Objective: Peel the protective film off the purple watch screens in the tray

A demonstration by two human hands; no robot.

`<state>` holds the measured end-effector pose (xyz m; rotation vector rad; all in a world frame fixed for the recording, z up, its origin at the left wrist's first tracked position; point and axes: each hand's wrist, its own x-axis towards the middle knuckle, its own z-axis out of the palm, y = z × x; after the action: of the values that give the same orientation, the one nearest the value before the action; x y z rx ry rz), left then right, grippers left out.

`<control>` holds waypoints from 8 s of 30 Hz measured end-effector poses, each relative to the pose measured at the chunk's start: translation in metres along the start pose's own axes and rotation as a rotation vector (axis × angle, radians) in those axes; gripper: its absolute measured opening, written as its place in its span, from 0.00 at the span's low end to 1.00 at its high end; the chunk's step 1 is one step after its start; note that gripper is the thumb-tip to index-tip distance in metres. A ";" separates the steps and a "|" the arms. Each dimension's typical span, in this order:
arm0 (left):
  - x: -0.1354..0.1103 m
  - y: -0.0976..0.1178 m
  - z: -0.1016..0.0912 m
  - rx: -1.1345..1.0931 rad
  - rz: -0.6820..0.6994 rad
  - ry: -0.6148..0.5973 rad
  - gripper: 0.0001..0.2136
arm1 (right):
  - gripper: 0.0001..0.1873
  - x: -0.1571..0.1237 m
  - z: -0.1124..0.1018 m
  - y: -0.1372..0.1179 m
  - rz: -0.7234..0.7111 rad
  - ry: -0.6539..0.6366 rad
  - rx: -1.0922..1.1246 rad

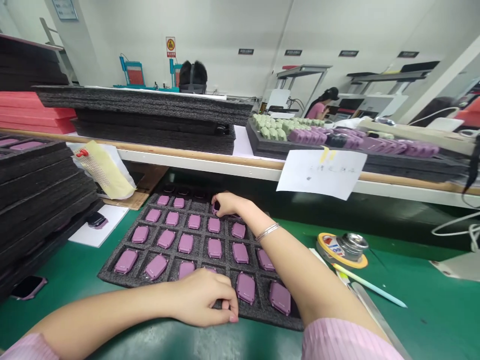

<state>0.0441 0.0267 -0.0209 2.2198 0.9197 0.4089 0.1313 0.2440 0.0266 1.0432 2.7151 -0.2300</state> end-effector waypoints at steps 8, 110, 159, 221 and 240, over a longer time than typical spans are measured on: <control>-0.002 0.000 0.000 -0.019 -0.036 0.012 0.04 | 0.14 -0.024 -0.015 0.031 0.150 0.015 -0.021; -0.033 0.063 -0.062 -0.409 0.134 0.619 0.18 | 0.34 -0.174 0.024 -0.086 -0.515 0.940 1.073; -0.033 0.050 -0.060 -1.022 -0.007 0.262 0.26 | 0.51 -0.169 0.034 -0.089 -0.614 0.912 0.921; -0.025 0.037 -0.046 0.043 0.420 0.739 0.28 | 0.57 -0.176 0.026 -0.104 -0.312 0.568 1.382; -0.018 0.044 -0.046 -1.508 -0.129 0.358 0.22 | 0.40 -0.176 0.025 -0.087 -0.488 0.774 0.739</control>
<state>0.0299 0.0139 0.0421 0.7103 0.5419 1.0183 0.2032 0.0619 0.0548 0.6421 3.6890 -1.2105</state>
